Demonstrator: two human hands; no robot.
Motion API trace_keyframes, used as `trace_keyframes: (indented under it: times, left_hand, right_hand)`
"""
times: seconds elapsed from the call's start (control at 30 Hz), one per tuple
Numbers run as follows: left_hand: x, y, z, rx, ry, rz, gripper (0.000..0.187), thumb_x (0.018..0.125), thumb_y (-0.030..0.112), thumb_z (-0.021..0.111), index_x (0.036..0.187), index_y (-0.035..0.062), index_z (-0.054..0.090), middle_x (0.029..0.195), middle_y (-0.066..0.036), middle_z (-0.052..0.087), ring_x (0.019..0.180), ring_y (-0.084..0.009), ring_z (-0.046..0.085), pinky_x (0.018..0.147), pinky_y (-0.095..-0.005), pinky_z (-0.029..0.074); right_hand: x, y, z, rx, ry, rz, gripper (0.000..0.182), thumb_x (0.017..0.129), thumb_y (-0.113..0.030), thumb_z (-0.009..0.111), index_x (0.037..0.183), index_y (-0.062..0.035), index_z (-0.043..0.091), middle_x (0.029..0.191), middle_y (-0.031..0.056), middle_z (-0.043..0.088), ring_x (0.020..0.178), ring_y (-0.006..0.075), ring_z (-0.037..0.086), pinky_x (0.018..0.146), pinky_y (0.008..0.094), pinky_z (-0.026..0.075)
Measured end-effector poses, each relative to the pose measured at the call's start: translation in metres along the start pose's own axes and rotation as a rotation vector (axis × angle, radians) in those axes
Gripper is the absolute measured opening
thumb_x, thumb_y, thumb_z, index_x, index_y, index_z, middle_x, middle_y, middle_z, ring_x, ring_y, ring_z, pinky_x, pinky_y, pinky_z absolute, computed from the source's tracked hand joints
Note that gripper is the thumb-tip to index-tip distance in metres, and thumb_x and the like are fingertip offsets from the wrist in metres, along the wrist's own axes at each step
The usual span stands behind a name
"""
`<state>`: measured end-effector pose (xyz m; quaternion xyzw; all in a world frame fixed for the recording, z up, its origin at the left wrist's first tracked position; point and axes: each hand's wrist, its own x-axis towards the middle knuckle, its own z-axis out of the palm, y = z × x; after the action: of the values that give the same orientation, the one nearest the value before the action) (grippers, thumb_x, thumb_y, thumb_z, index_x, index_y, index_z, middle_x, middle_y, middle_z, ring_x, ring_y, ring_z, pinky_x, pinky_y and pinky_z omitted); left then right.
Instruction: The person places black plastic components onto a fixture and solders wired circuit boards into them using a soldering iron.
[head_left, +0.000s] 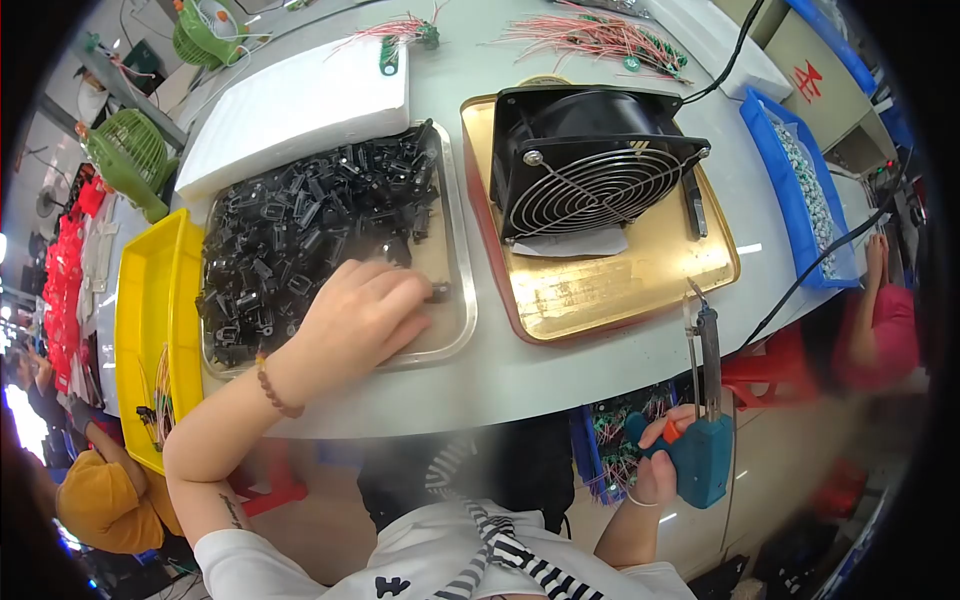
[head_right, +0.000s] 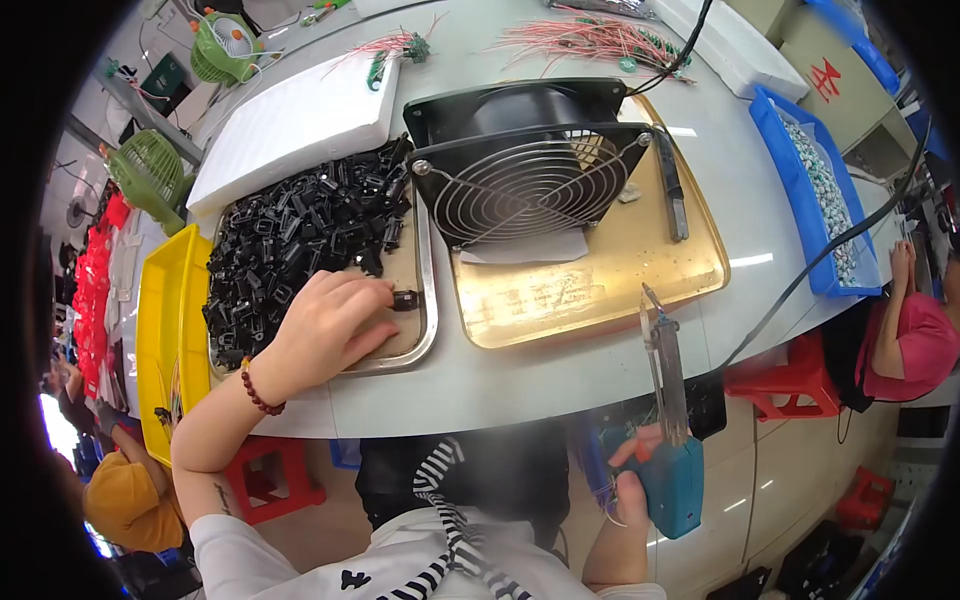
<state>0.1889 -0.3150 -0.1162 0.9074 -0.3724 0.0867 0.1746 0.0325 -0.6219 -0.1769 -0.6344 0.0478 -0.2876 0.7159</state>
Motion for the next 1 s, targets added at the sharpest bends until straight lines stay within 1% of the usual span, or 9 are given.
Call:
trace_keyframes:
  times: [0.13,0.23,0.33,0.4,0.43,0.63,0.83,0.93,1.0]
  left_hand:
    - [0.002,-0.006,0.007,-0.031,0.021,-0.024,0.021,0.069,0.009,0.073,0.088,0.0044,0.064,0.083,-0.007,0.065,0.08,-0.0239,0.06,0.07,-0.0328,0.046]
    - [0.02,0.013,-0.008,-0.13,0.178,0.003,0.019,0.067,0.008,0.074,0.084,0.0039,0.067,0.08,-0.007,0.065,0.073,-0.0227,0.06,0.065,-0.0309,0.047]
    - [0.043,0.039,-0.008,-0.192,0.254,0.138,0.02,0.065,0.007,0.075,0.083,0.0044,0.068,0.081,-0.006,0.065,0.069,-0.0212,0.059,0.062,-0.0291,0.047]
    - [0.056,0.048,-0.004,-0.215,0.253,0.177,0.019,0.065,0.007,0.074,0.083,0.0049,0.068,0.079,-0.006,0.064,0.068,-0.0213,0.058,0.062,-0.0301,0.046]
    - [0.061,0.048,-0.001,-0.213,0.243,0.181,0.019,0.066,0.007,0.074,0.083,0.0049,0.068,0.079,-0.006,0.064,0.068,-0.0213,0.058,0.063,-0.0304,0.046]
    - [0.066,0.048,0.003,-0.181,0.149,0.176,0.016,0.068,0.008,0.073,0.083,0.0049,0.068,0.08,-0.006,0.062,0.071,-0.0216,0.056,0.065,-0.0313,0.046]
    - [0.06,0.055,-0.006,-0.096,0.063,0.156,0.021,0.07,0.009,0.071,0.09,0.0049,0.066,0.085,-0.005,0.063,0.077,-0.0224,0.056,0.072,-0.0319,0.042]
    - [0.052,0.056,-0.013,-0.057,0.18,0.184,0.021,0.07,0.009,0.07,0.09,0.0054,0.065,0.087,-0.005,0.063,0.079,-0.0239,0.054,0.074,-0.0333,0.042]
    - [0.041,0.04,-0.026,-0.025,0.203,0.104,0.021,0.069,0.008,0.07,0.089,0.0065,0.065,0.087,-0.005,0.063,0.081,-0.0246,0.052,0.076,-0.0343,0.042]
  right_hand:
    - [0.002,0.004,0.0,0.007,-0.021,-0.032,0.046,0.066,-0.013,0.062,0.104,0.0034,0.042,0.1,0.018,0.044,0.058,0.0177,0.048,0.055,0.0247,0.04]
    - [0.002,-0.002,0.006,-0.013,0.017,0.013,0.045,0.066,-0.012,0.062,0.103,0.0035,0.043,0.101,0.0186,0.044,0.057,0.0178,0.048,0.054,0.0251,0.041]
    - [0.003,-0.001,0.009,0.035,0.016,-0.011,0.044,0.065,-0.011,0.062,0.102,0.0038,0.043,0.101,0.0187,0.045,0.057,0.0179,0.049,0.053,0.025,0.041]
    - [0.003,-0.003,0.009,0.0,0.029,-0.006,0.049,0.067,-0.02,0.067,0.104,0.0032,0.046,0.098,0.014,0.048,0.059,0.0187,0.052,0.054,0.0265,0.041]
    - [0.003,-0.004,0.009,-0.016,0.039,0.0,0.052,0.067,-0.024,0.07,0.105,0.0029,0.047,0.097,0.0116,0.05,0.059,0.0191,0.053,0.055,0.0273,0.041]
    - [0.0,0.0,-0.001,-0.044,0.057,-0.013,0.046,0.066,-0.023,0.069,0.098,0.0021,0.048,0.096,0.0134,0.05,0.058,0.0196,0.054,0.056,0.0281,0.042]
    - [0.004,0.002,0.001,-0.043,0.04,-0.05,0.046,0.065,-0.02,0.067,0.099,0.004,0.048,0.096,0.0145,0.05,0.058,0.02,0.054,0.058,0.0276,0.042]
    - [0.003,0.006,-0.001,-0.046,-0.022,-0.117,0.044,0.066,-0.012,0.064,0.102,0.0032,0.044,0.101,0.0179,0.045,0.056,0.0173,0.049,0.051,0.0254,0.04]
    - [0.001,0.006,0.0,-0.025,0.007,-0.113,0.045,0.066,-0.012,0.063,0.103,0.0034,0.044,0.1,0.0177,0.045,0.056,0.0175,0.049,0.051,0.0257,0.04]
